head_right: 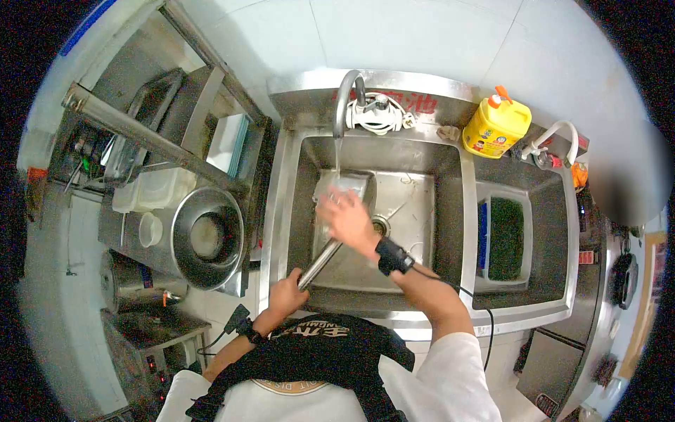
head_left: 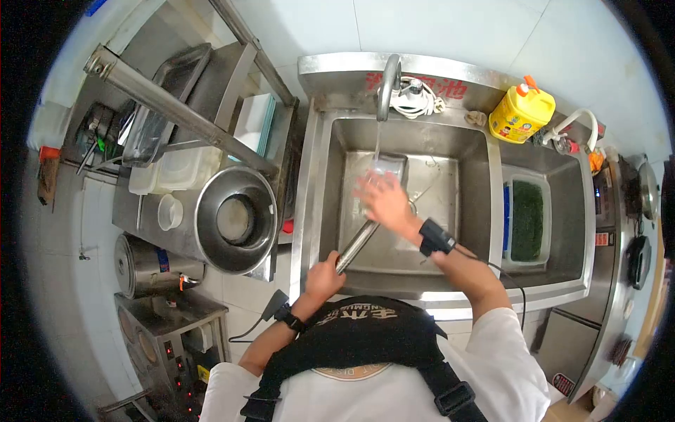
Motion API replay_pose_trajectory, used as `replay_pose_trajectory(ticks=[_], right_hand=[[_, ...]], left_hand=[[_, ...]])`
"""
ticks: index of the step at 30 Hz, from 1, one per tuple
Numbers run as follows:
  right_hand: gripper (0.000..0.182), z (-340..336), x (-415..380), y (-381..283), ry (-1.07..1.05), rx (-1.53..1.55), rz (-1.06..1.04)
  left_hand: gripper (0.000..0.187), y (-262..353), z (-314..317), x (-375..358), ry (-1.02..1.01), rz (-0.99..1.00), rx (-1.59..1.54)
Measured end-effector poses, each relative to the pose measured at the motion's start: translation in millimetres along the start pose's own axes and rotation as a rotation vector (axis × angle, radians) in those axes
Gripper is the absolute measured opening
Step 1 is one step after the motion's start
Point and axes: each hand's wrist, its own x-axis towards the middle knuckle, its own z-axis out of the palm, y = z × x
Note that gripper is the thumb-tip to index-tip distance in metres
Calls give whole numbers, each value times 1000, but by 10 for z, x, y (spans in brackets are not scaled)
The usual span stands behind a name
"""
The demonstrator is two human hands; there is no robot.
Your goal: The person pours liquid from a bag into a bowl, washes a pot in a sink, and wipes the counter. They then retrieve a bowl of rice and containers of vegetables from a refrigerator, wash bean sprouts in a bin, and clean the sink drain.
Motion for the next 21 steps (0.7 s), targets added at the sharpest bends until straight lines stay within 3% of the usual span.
replay_pose_trajectory(ticks=[2, 4, 5, 7, 8, 10, 12, 15, 16, 18, 20, 21], right_hand=[[36, -61, 165, 271, 116, 39, 308], [38, 162, 310, 825, -261, 470, 868], [38, 150, 298, 1008, -261, 471, 867], [40, 105, 256, 1217, -568, 714, 1021], [40, 97, 245, 1099, -567, 711, 1020], [35, 84, 130, 582, 2, 196, 638], [36, -57, 7, 189, 185, -99, 207], [39, -173, -40, 71, 40, -55, 48], [39, -120, -6, 151, 44, -52, 54], [40, 95, 119, 527, -175, 326, 552], [43, 231, 63, 1085, -292, 1106, 909], [47, 347, -102, 1199, -177, 1243, 980]], left_hand=[[37, -16, -11, -11, 17, 5, -2], [37, 10, -79, -32, 5, 7, -20], [37, 23, -88, -47, 5, 5, -20], [36, 42, -89, -70, 12, 16, -40], [36, 41, -78, -54, 15, 18, -42], [37, 45, -37, -7, 9, -4, -43], [38, 61, -46, 21, 8, -27, -52], [40, 37, -49, 45, -2, -49, -62], [41, 5, -54, 47, -10, -51, -66], [41, -118, 18, 20, -2, -10, -112], [40, -148, 17, -10, 14, 42, -156], [40, -119, -7, -48, -36, -5, -189]])
